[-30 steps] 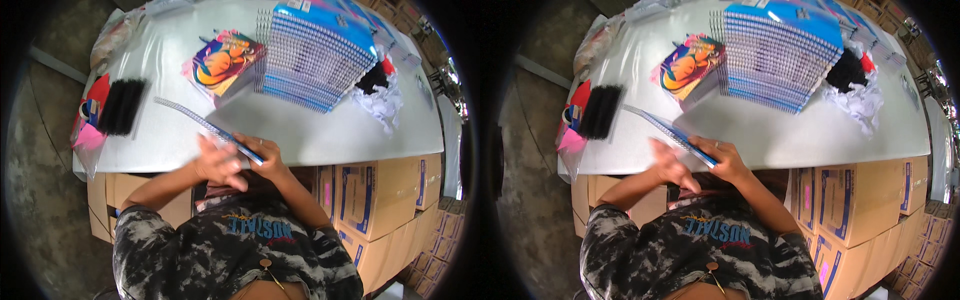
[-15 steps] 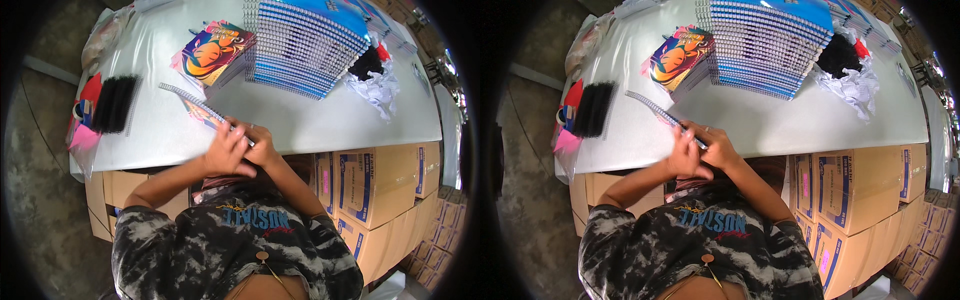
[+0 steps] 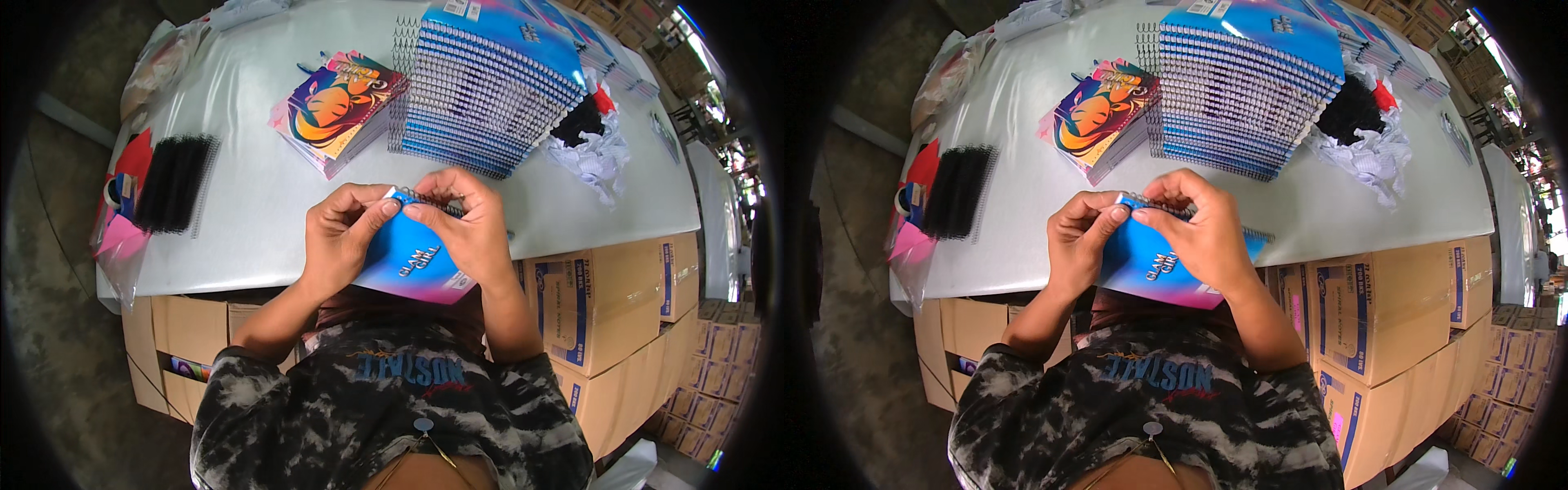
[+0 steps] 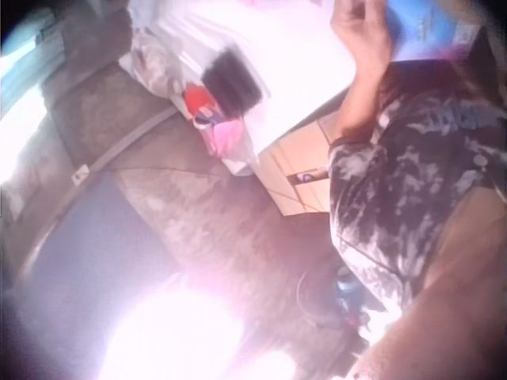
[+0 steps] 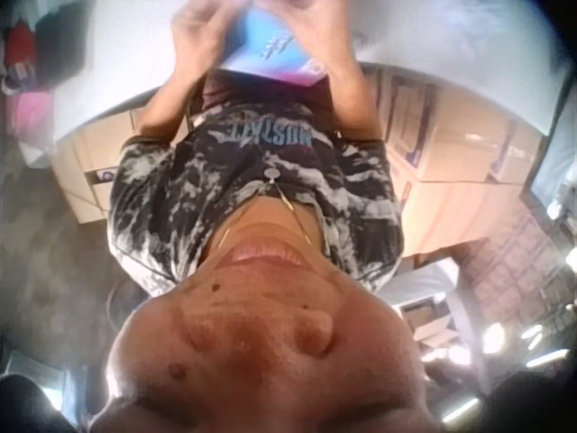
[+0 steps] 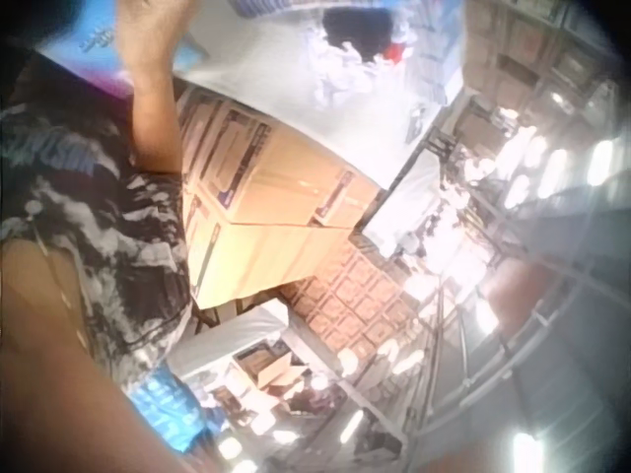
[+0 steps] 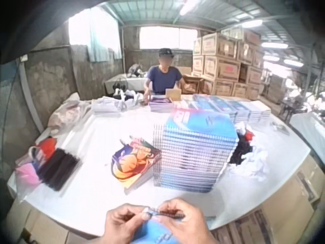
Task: The person assembles spiral-bound notebooks by inserting metal coils into the punched holes of the covers. They use pliers to secure the ends of the coils and stack the finished notebooks on the table.
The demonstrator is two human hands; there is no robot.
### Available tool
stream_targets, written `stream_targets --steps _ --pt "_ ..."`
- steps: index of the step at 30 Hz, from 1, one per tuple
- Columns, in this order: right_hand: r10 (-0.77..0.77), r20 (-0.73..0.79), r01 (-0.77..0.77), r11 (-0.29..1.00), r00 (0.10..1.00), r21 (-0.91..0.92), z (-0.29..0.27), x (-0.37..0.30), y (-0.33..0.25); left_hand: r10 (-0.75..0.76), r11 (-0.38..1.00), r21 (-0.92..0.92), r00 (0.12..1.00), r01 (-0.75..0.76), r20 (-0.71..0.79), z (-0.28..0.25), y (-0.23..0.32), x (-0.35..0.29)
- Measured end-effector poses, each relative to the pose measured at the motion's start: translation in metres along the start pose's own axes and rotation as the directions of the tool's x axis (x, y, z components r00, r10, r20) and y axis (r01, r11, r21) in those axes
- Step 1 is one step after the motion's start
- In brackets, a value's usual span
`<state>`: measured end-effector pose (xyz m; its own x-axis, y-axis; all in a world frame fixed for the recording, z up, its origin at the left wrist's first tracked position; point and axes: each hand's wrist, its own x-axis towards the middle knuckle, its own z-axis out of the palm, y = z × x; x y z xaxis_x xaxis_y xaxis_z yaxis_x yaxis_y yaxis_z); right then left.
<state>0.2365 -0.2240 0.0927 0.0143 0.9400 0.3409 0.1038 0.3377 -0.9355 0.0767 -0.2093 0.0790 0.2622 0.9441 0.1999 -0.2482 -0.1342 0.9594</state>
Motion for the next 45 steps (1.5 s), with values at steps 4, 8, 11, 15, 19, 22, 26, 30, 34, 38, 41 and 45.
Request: stream_targets --steps 4,8,11,15,19,22,26,30,34,38,41,45 --pt "0.122 0.008 -0.121 0.985 0.992 -0.122 -0.005 -0.005 0.006 -0.077 0.996 -0.033 0.994 0.08 0.073 -0.006 -0.014 0.009" --pt "0.167 0.147 -0.099 0.919 0.975 -0.382 -0.01 -0.002 -0.003 -0.075 0.993 -0.082 0.992 0.084 0.105 -0.012 -0.018 0.009" --pt "0.089 0.129 -0.045 0.949 0.988 -0.312 -0.009 -0.002 0.002 -0.068 0.993 -0.09 0.99 0.079 0.12 -0.012 -0.016 0.011" --pt "-0.04 0.019 0.043 0.985 0.999 -0.168 -0.006 -0.007 0.008 -0.109 0.993 -0.023 0.972 0.117 0.208 -0.009 -0.002 0.021" --pt "0.001 0.087 0.026 0.951 0.996 -0.307 -0.006 -0.009 -0.001 -0.233 0.96 -0.041 0.869 0.278 0.437 -0.025 0.004 0.037" --pt "-0.129 0.134 0.18 0.839 0.983 -0.513 -0.001 -0.011 -0.004 -0.253 0.967 0.14 0.854 0.212 0.454 -0.027 0.006 0.043" --pt "-0.175 0.102 0.202 0.806 0.979 -0.556 -0.006 -0.014 -0.01 -0.345 0.935 0.255 0.796 0.245 0.498 -0.023 0.014 0.049" --pt "-0.268 -0.088 0.218 0.901 0.959 -0.375 -0.031 -0.009 -0.028 -0.074 0.888 0.378 0.728 -0.263 0.682 -0.016 0.042 0.05" --pt "-0.466 -0.42 0.27 0.853 0.779 -0.447 -0.072 0.007 -0.058 0.06 0.839 0.491 0.937 -0.234 0.344 -0.002 0.086 0.065" --pt "-0.49 -0.791 0.381 0.855 0.367 -0.353 -0.128 0.056 -0.054 0.478 0.87 0.16 0.877 -0.466 -0.045 0.054 0.115 0.137" --pt "-0.432 -0.833 0.478 0.845 0.345 -0.24 -0.15 0.101 -0.022 0.687 0.688 0.446 0.712 -0.573 -0.146 0.063 0.089 0.228" --pt "-0.371 -0.721 0.176 0.926 0.585 -0.334 -0.134 0.138 0.019 0.489 0.332 0.891 0.864 -0.308 0.117 0.04 0.024 0.27"
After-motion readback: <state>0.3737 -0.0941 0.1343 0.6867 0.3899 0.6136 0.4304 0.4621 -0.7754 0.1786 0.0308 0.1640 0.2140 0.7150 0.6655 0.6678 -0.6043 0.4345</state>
